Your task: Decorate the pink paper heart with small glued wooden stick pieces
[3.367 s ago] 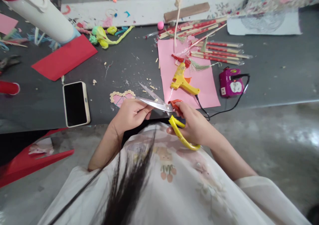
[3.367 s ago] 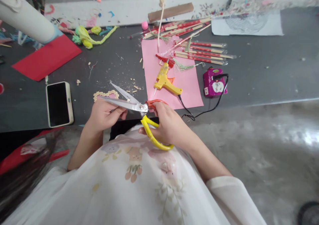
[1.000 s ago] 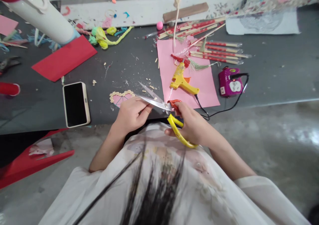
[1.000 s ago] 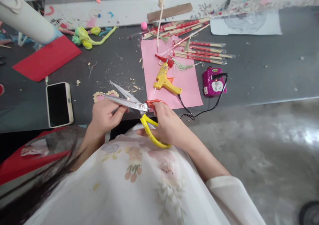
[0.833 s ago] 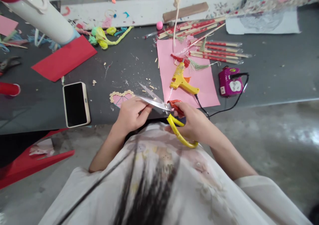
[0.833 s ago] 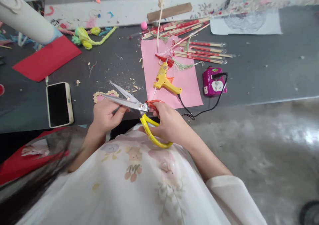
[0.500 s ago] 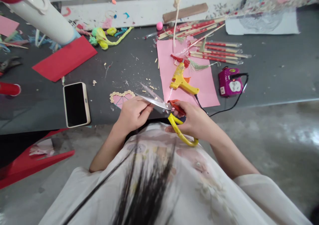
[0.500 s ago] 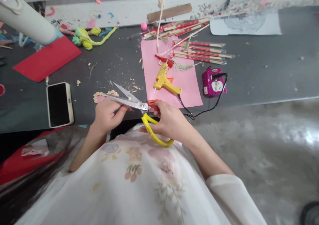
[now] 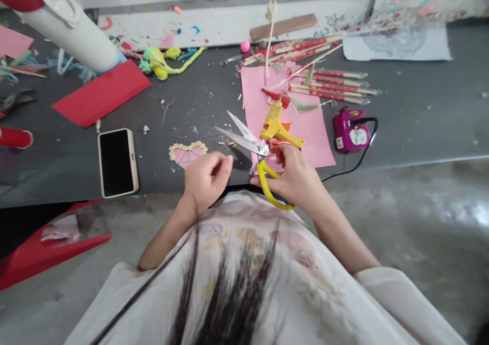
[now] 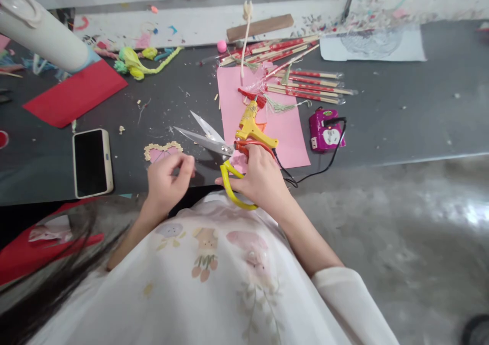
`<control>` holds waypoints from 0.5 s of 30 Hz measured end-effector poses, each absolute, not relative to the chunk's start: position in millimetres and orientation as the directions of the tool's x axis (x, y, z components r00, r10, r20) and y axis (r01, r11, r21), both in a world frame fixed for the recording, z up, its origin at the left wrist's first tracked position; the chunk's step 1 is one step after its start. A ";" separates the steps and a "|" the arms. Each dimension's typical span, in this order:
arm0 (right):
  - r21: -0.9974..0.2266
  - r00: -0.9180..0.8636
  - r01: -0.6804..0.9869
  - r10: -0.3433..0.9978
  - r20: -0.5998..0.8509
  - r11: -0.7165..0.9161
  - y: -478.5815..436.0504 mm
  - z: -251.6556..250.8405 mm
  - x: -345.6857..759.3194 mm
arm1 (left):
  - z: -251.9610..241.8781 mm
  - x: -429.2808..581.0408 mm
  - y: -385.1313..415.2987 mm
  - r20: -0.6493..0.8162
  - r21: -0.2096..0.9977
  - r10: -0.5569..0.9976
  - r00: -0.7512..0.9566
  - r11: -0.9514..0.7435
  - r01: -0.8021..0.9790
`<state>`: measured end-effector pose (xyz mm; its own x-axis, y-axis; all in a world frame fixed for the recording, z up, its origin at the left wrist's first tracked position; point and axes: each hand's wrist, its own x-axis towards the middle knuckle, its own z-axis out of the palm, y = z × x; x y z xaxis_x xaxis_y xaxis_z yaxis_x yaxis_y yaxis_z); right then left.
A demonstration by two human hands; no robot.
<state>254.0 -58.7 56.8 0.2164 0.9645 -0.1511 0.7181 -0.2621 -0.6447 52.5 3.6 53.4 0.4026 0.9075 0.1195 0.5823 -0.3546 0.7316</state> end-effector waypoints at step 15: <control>-0.560 0.268 0.787 0.961 -0.066 -0.258 -47.2 35.3 236.7 | 57.0 70.2 -4.5 -0.269 0.728 0.747 0.608 -0.255 0.636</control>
<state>236.7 -47.2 35.3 0.2676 0.9612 -0.0664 0.7873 -0.2579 -0.5600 70.2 -4.5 57.0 0.6077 0.7472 -0.2692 0.6361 -0.2548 0.7283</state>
